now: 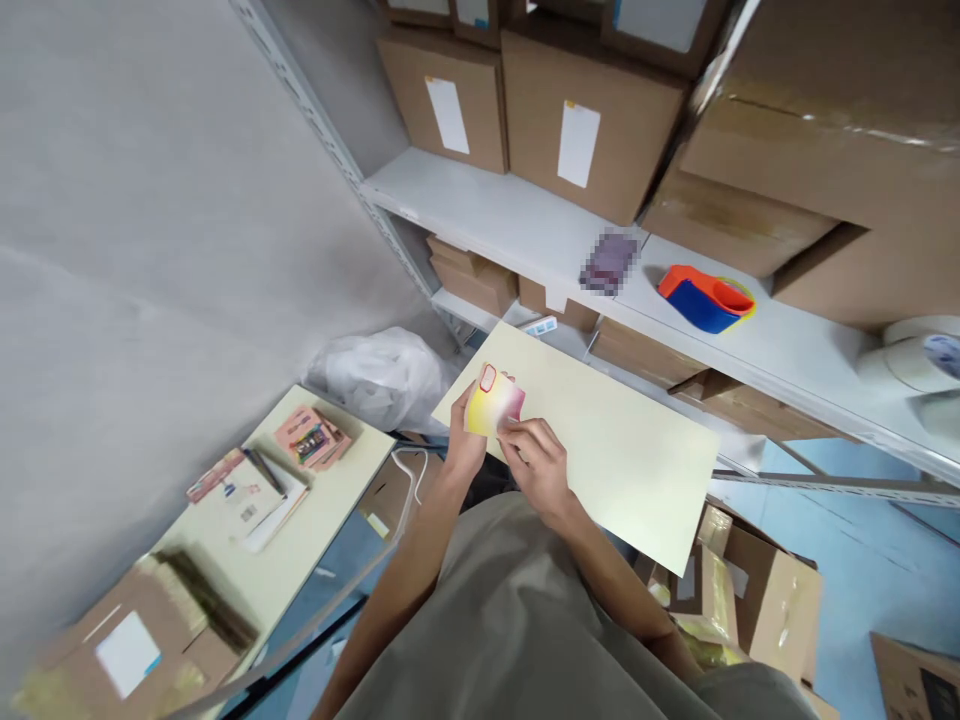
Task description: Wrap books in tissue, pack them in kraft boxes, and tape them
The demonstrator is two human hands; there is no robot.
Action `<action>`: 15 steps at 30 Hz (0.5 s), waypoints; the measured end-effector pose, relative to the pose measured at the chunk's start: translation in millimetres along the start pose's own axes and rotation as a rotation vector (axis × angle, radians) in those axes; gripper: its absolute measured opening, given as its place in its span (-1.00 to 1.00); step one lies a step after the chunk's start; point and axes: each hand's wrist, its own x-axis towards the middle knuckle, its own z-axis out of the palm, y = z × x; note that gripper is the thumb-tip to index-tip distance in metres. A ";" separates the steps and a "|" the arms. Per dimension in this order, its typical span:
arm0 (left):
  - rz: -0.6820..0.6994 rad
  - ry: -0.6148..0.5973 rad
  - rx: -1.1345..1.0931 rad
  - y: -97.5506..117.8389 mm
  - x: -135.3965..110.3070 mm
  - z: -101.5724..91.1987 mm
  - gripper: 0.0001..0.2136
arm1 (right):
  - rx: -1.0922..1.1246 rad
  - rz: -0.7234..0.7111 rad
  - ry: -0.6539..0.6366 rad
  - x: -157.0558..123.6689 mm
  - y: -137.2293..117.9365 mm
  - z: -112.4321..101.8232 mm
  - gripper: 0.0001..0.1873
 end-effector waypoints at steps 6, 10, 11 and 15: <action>-0.068 0.115 0.034 -24.0 -0.6 -24.7 -0.69 | 0.136 0.372 0.104 -7.5 24.9 15.2 -0.81; -0.116 0.053 0.096 -49.8 3.5 -36.6 -0.67 | 0.074 0.690 0.195 -9.1 66.7 34.2 -0.60; -0.105 0.026 0.126 -55.9 6.1 -38.9 -0.66 | 0.067 0.744 0.189 -8.6 77.8 40.3 -0.57; -0.006 -0.045 0.304 -77.8 28.5 -46.2 -0.66 | 0.064 0.861 0.147 -0.2 115.1 64.6 -0.49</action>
